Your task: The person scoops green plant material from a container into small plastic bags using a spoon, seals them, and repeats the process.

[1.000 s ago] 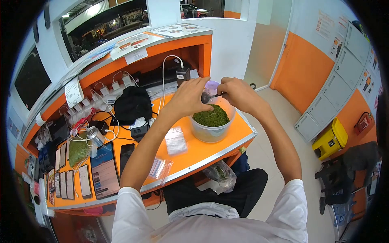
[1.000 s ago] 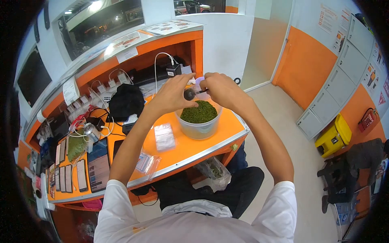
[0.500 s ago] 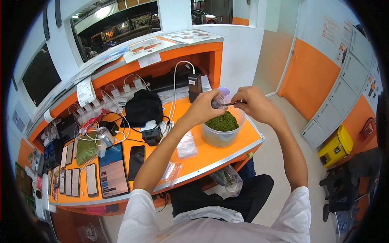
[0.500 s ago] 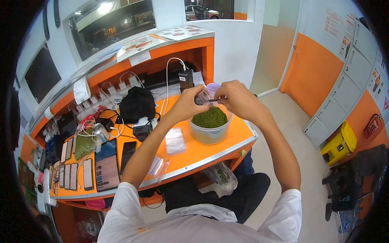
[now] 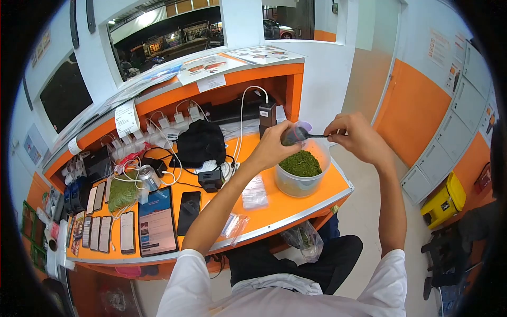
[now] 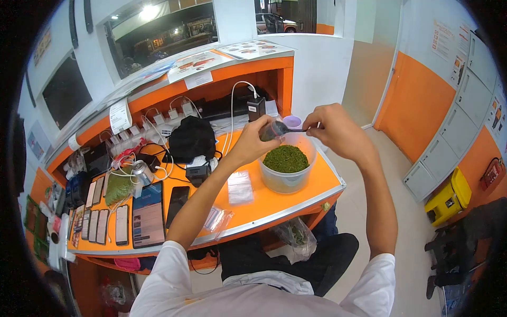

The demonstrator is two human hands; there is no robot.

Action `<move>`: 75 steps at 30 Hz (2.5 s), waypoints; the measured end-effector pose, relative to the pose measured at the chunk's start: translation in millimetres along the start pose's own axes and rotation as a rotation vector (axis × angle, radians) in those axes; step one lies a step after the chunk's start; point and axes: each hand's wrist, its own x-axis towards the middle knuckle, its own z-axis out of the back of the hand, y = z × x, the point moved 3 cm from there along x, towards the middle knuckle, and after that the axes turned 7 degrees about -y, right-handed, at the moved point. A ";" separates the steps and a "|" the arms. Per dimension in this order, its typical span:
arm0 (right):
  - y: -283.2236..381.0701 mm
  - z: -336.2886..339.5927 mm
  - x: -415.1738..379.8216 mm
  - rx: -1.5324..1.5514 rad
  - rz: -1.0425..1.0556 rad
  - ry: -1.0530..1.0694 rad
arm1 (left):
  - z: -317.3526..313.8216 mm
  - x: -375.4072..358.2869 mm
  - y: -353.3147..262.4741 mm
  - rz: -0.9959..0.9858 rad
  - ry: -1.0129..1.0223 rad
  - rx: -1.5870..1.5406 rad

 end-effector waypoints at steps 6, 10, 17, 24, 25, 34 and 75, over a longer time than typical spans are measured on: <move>-0.3 6.2 3.8 -0.006 0.011 -0.018 | 1.9 -6.0 6.0 -0.005 -0.027 -0.014; 2.9 30.8 1.3 -0.033 -0.040 -0.053 | 10.1 -9.8 12.9 0.017 -0.039 -0.010; -58.4 -48.1 10.8 -0.227 -0.004 0.241 | 19.3 -13.1 19.9 0.206 0.104 -0.550; -9.9 -61.4 15.0 0.565 -0.084 -0.064 | 9.7 -38.9 -9.4 0.427 0.330 -1.383; -6.7 -63.3 14.8 0.626 -0.071 -0.043 | 7.1 -42.3 -9.4 0.427 0.349 -1.415; 8.4 -72.1 -4.9 0.791 -0.125 -0.008 | -8.6 -61.2 -16.2 0.394 0.430 -1.347; 6.2 -49.8 -132.7 0.524 -0.232 -0.239 | -61.3 -122.3 -66.0 0.310 -0.042 -0.713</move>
